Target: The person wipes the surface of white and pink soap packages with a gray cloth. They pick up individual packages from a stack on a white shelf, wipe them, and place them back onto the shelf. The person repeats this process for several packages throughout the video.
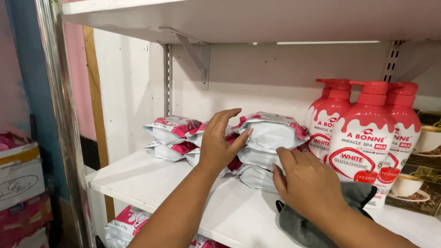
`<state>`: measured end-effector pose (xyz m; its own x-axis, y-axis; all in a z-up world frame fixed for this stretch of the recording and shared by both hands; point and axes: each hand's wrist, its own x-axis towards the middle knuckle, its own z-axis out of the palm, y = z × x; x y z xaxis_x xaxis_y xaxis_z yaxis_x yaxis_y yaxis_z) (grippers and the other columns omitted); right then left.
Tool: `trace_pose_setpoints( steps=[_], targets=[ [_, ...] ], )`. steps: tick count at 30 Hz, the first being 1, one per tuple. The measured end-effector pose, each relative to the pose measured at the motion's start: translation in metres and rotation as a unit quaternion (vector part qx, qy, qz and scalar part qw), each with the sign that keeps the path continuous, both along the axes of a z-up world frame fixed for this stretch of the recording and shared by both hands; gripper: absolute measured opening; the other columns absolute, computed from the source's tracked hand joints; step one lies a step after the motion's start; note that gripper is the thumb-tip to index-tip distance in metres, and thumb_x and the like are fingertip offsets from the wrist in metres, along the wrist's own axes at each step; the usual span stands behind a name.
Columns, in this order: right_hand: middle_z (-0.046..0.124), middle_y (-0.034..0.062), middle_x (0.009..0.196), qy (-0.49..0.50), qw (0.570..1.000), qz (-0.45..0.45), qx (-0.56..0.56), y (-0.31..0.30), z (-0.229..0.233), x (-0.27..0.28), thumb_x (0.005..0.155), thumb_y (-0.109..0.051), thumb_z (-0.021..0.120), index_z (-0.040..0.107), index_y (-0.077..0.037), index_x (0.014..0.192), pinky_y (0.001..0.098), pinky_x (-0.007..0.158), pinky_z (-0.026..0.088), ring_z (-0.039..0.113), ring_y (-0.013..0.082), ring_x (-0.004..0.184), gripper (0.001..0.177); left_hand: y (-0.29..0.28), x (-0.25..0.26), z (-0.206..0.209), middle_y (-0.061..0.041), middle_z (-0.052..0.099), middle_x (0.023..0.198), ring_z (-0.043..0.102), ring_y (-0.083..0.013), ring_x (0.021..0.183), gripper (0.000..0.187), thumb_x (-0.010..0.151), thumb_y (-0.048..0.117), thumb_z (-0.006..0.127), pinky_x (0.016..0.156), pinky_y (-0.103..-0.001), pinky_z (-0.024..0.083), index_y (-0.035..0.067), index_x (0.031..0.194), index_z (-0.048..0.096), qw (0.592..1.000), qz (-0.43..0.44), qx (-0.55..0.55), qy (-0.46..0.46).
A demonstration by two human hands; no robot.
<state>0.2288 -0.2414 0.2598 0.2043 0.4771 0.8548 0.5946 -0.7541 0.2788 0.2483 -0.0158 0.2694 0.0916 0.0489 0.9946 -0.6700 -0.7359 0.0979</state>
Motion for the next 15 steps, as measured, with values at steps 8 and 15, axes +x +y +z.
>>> trace_pose_setpoints(
  steps=[8,15],
  targets=[
    [0.062,0.0169,0.115,-0.048,0.996,0.063,-0.031,0.003,0.015,-0.031,0.075,-0.026,0.074,0.065,-0.005,0.123,0.0482,0.084,0.049,0.057,0.0351,0.101,0.053,-0.008,-0.026,-0.007,-0.014,0.068,0.116,0.065,-0.0331,0.110,0.034,0.087,0.015,0.080,0.095,-0.044,0.053,0.003,0.116,0.068,0.997,0.048,0.019,-0.048],
    [0.052,0.0234,0.140,-0.062,0.991,0.096,-0.063,0.015,0.009,-0.041,0.075,-0.028,0.074,0.061,-0.006,0.130,0.0554,0.104,0.039,0.046,0.0432,0.130,0.061,-0.002,-0.066,-0.044,-0.014,0.066,0.122,0.064,-0.0339,0.112,0.026,0.088,0.006,0.075,0.096,-0.044,0.052,0.005,0.113,0.069,0.994,0.086,0.053,-0.045]
  ],
)
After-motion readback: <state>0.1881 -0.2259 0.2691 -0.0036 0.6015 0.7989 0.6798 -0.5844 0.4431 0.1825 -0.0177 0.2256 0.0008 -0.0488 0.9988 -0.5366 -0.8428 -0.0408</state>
